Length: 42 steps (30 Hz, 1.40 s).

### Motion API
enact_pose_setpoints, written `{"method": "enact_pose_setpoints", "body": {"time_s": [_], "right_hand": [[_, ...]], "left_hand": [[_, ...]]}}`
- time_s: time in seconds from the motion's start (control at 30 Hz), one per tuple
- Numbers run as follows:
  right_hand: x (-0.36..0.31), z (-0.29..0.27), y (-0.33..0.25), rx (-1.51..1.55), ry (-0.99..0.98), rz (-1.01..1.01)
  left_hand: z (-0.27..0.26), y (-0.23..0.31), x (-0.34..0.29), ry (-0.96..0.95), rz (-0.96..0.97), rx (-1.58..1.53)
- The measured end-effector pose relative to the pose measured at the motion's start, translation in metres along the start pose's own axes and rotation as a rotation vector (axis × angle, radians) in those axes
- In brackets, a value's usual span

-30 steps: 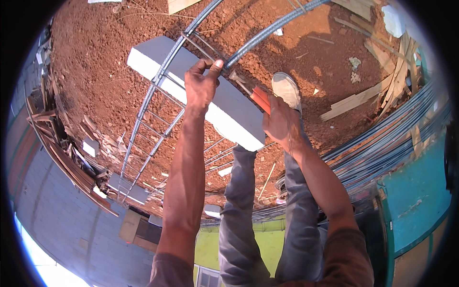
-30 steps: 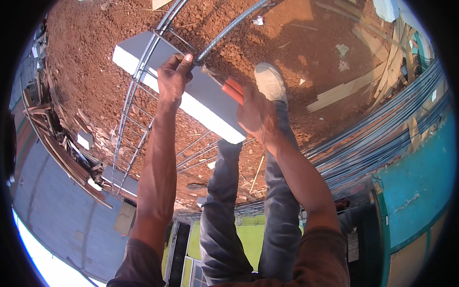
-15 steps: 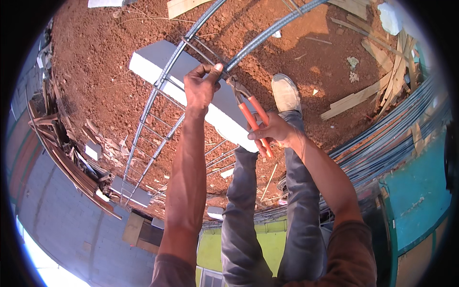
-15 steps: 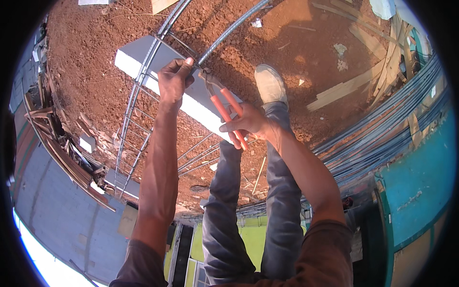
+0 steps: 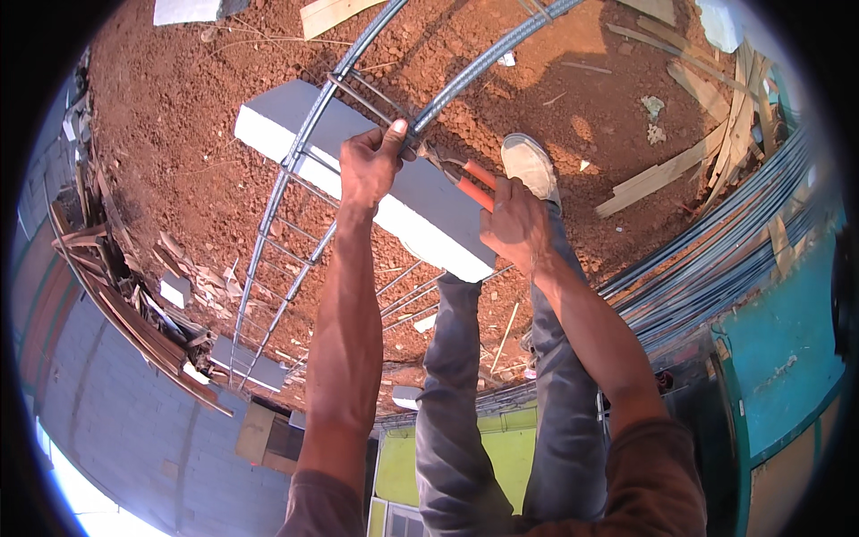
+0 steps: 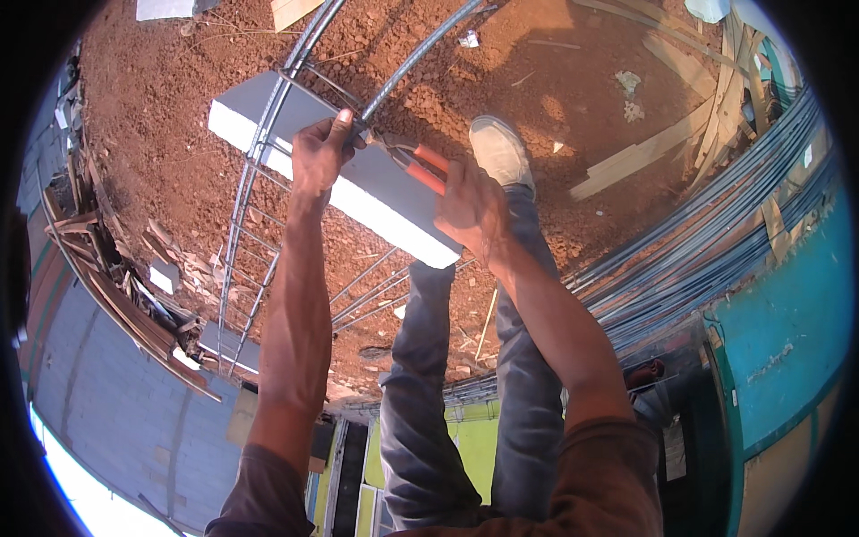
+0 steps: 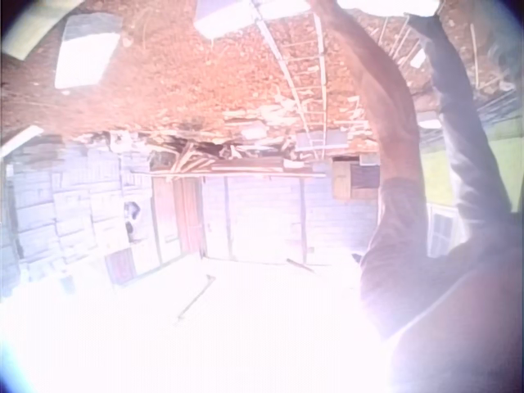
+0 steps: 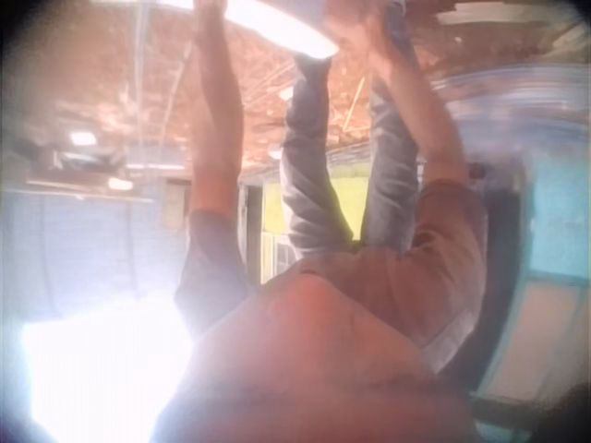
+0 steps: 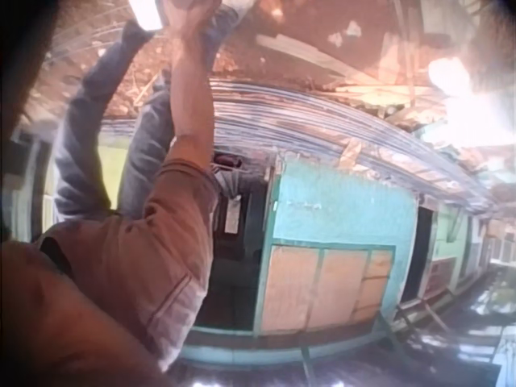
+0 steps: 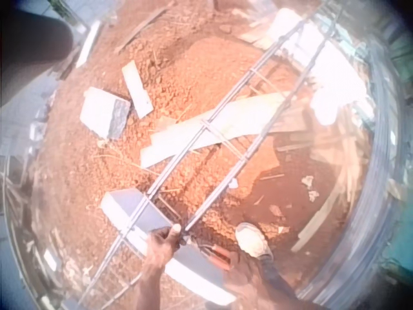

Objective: The person secures rebar intersections by hand using wire and pliers.

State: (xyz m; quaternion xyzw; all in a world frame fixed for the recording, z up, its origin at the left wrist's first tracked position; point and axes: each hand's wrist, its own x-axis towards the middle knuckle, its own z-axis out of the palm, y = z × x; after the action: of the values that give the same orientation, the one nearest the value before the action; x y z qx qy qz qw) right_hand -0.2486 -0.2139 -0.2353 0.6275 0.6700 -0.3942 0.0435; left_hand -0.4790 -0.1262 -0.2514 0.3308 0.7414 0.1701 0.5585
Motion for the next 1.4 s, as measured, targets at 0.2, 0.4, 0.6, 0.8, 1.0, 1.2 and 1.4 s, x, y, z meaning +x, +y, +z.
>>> {"method": "enact_pose_setpoints", "body": {"time_s": [0.2,0.4,0.6,0.8,1.0,1.2,1.4], "right_hand": [[0.060,0.046,0.048,0.180,0.163,-0.138],[0.096,0.052,0.064,0.192,0.198,-0.215],[0.116,0.075,0.072,0.314,0.267,-0.298],[0.105,0.090,0.063,0.367,0.345,-0.317],[0.022,0.057,0.023,0.731,-0.107,-0.150],[0.006,0.006,0.019,1.799,-1.221,0.287],[-0.005,-0.026,0.007,1.315,-0.792,0.305]], "left_hand": [[0.014,0.012,-0.003,0.070,0.081,0.191],[0.013,0.013,-0.003,0.088,0.025,0.278],[0.015,0.014,-0.001,0.050,0.014,0.254],[0.012,0.020,-0.003,0.023,0.000,0.200],[0.008,0.025,0.000,0.027,-0.118,0.147],[0.011,0.036,-0.012,0.136,-0.047,0.142],[0.060,0.020,-0.077,0.563,0.194,0.232]]}}
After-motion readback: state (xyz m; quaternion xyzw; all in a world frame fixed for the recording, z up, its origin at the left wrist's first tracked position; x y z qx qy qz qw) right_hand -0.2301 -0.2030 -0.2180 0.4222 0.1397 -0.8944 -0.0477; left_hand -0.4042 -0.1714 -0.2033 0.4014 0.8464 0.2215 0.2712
